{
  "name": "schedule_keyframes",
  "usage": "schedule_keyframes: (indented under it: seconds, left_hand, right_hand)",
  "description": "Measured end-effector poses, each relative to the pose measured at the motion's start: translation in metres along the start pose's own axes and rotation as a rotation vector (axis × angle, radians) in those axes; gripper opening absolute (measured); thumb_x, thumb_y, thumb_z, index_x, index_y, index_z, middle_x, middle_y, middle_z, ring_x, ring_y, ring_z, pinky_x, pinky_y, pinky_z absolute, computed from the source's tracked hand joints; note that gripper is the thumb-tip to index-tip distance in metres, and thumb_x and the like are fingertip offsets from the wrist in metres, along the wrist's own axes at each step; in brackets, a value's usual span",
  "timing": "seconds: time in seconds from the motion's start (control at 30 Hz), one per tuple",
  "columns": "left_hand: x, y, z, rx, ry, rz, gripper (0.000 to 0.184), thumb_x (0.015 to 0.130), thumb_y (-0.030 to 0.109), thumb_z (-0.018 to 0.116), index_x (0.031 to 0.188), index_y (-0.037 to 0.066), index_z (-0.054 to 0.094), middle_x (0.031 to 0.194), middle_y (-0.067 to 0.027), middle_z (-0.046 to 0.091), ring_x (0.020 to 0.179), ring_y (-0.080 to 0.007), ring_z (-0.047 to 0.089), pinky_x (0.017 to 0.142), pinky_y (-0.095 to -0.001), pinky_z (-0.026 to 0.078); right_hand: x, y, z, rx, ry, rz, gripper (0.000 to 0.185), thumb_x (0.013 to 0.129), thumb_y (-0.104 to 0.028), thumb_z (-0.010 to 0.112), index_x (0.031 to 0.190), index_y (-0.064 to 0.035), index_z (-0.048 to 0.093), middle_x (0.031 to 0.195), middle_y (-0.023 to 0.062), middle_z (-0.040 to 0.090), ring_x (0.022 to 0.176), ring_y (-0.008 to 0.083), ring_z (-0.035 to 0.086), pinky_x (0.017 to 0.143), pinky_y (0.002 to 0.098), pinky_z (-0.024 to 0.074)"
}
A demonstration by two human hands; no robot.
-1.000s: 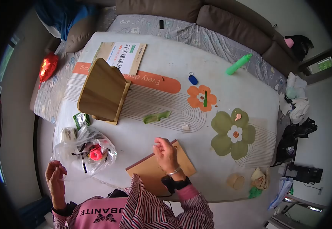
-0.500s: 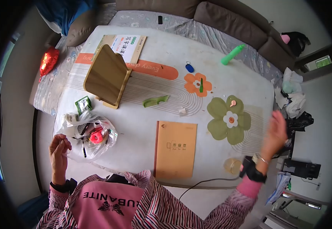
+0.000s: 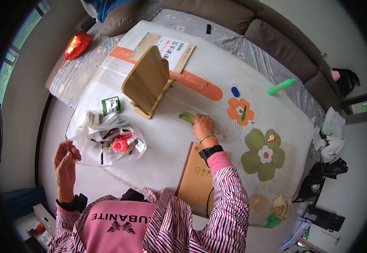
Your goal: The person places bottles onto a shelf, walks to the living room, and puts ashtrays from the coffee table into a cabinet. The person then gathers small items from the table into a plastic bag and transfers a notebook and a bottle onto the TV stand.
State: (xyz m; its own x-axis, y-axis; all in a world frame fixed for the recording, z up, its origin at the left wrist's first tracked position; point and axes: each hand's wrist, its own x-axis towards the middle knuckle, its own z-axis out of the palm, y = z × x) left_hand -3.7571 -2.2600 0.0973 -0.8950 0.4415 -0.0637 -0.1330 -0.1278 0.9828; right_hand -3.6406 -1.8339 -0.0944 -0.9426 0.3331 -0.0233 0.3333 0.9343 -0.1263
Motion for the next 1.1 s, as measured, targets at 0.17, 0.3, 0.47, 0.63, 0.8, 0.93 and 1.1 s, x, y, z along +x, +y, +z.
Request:
schedule_keyframes:
  seconds: [0.17,0.3,0.47,0.63,0.8,0.93,1.1]
  left_hand:
    - [0.008,0.024,0.011,-0.267,-0.059,0.005,0.058,0.084,0.014,0.055,0.133,-0.007,0.031,0.103,-0.0207,0.053,0.083,-0.0244,0.06,0.062,-0.0285,0.05]
    - [0.02,0.031,0.012,-0.258,-0.111,-0.016,0.063,0.084,0.013,0.054,0.136,-0.007,0.023,0.104,-0.0248,0.052,0.082,-0.0278,0.062,0.052,-0.0265,0.052]
    - [0.022,0.02,0.019,-0.153,-0.155,-0.047,0.064,0.083,0.013,0.055,0.135,-0.009,0.023,0.098,-0.0224,0.053,0.071,-0.024,0.063,0.042,-0.0228,0.049]
    - [0.022,0.019,0.027,-0.129,-0.154,-0.032,0.062,0.084,0.015,0.054,0.134,-0.008,0.026,0.096,-0.0192,0.052,0.061,-0.014,0.056,0.043,-0.0192,0.043]
    - [0.031,0.013,0.018,-0.131,-0.096,-0.009,0.059,0.084,0.015,0.054,0.133,-0.008,0.029,0.095,-0.017,0.052,0.057,-0.0112,0.053,0.046,-0.0193,0.041]
    - [0.036,0.012,0.021,-0.128,-0.066,-0.025,0.055,0.084,0.015,0.055,0.129,-0.007,0.034,0.093,-0.0132,0.053,0.057,-0.0115,0.052,0.051,-0.0209,0.042]
    - [0.039,0.0,0.024,-0.109,-0.076,-0.032,0.053,0.084,0.019,0.059,0.126,-0.006,0.04,0.092,-0.0107,0.053,0.059,-0.0093,0.052,0.05,-0.0185,0.042]
  right_hand:
    - [-0.007,-0.01,-0.013,-0.046,0.03,0.15,0.024,0.071,-0.012,0.058,0.092,-0.0002,0.056,0.085,0.0174,0.061,0.085,0.0347,0.058,0.073,0.0458,0.0484]
    - [-0.011,-0.039,-0.024,0.286,0.049,0.09,0.018,0.073,-0.009,0.057,0.089,-0.0034,0.051,0.065,0.0162,0.058,0.06,0.0358,0.059,0.056,0.0437,0.0485]
    - [-0.039,-0.178,-0.116,1.093,0.219,-0.355,0.013,0.077,-0.004,0.062,0.088,-0.0027,0.055,0.063,0.0078,0.053,0.052,0.0178,0.051,0.051,0.0292,0.0431]
    - [-0.02,-0.233,-0.068,0.68,0.356,-0.597,0.028,0.074,-0.02,0.068,0.092,-0.0048,0.054,0.079,0.0105,0.056,0.076,0.0262,0.058,0.061,0.0349,0.0491]
    - [-0.025,-0.159,-0.088,0.95,0.381,-0.287,0.014,0.076,-0.015,0.066,0.075,-0.0052,0.056,0.068,0.0095,0.057,0.063,0.0276,0.058,0.057,0.0349,0.0468]
    - [-0.019,0.002,-0.075,0.611,0.426,0.29,0.02,0.078,-0.012,0.063,0.096,-0.0038,0.06,0.078,0.013,0.064,0.067,0.0281,0.062,0.059,0.0374,0.0485]
    - [0.003,0.151,-0.042,0.213,0.462,0.564,0.037,0.081,-0.013,0.056,0.117,-0.003,0.051,0.113,0.0201,0.056,0.103,0.0327,0.055,0.084,0.0407,0.0468]
